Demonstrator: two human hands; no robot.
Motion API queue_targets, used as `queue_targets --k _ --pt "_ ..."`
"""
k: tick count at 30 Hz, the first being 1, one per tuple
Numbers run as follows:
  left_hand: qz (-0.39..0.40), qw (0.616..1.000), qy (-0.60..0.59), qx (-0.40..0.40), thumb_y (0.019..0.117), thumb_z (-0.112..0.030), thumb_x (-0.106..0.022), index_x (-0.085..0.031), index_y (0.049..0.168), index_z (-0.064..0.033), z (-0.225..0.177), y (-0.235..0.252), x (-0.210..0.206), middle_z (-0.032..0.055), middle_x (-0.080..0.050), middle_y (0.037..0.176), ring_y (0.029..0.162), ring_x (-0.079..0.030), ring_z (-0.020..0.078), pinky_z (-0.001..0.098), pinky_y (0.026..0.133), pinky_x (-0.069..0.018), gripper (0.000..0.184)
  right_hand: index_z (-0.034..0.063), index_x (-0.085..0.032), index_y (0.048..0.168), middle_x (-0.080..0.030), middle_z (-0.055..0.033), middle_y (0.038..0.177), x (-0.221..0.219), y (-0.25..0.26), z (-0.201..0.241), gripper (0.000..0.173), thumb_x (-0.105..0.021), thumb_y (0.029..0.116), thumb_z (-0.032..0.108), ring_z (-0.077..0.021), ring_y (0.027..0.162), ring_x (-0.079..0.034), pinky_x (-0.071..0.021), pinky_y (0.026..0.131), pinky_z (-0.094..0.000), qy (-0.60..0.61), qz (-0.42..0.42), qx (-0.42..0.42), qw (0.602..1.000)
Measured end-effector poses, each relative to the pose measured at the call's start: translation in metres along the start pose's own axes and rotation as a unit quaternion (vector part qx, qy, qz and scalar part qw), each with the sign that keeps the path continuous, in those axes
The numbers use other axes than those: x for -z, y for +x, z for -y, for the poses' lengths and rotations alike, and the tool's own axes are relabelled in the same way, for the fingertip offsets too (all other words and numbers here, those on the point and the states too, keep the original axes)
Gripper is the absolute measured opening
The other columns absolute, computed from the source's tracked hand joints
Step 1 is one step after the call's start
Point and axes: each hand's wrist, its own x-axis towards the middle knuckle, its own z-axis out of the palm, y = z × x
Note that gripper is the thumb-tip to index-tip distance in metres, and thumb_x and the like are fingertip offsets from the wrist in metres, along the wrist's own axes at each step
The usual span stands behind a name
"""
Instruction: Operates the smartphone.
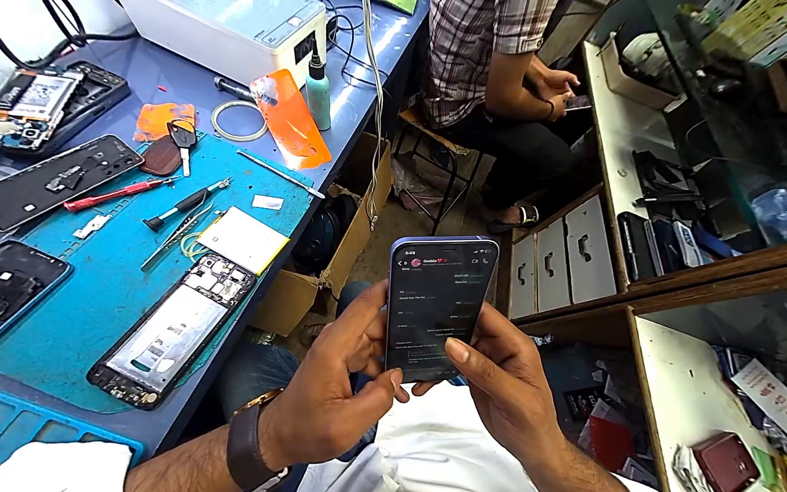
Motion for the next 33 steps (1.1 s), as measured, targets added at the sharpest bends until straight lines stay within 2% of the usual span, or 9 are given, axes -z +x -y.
queue_targets --k 33 --pt "0.003 1.0 -0.003 0.011 0.0901 0.004 -0.052 -0.028 0.157 -0.0168 0.001 0.0003 -0.0003 0.013 -0.066 0.123 0.094 -0.073 0.0272 0.0379 0.072 -0.0656 0.074 0.0054 -0.06 0.132 -0.069 -0.0176 0.11 0.0008 -0.002 -0.003 0.03 -0.057 0.1048 0.019 -0.0242 0.092 -0.074 -0.0655 0.075 -0.0411 0.004 -0.006 -0.001 1.0"
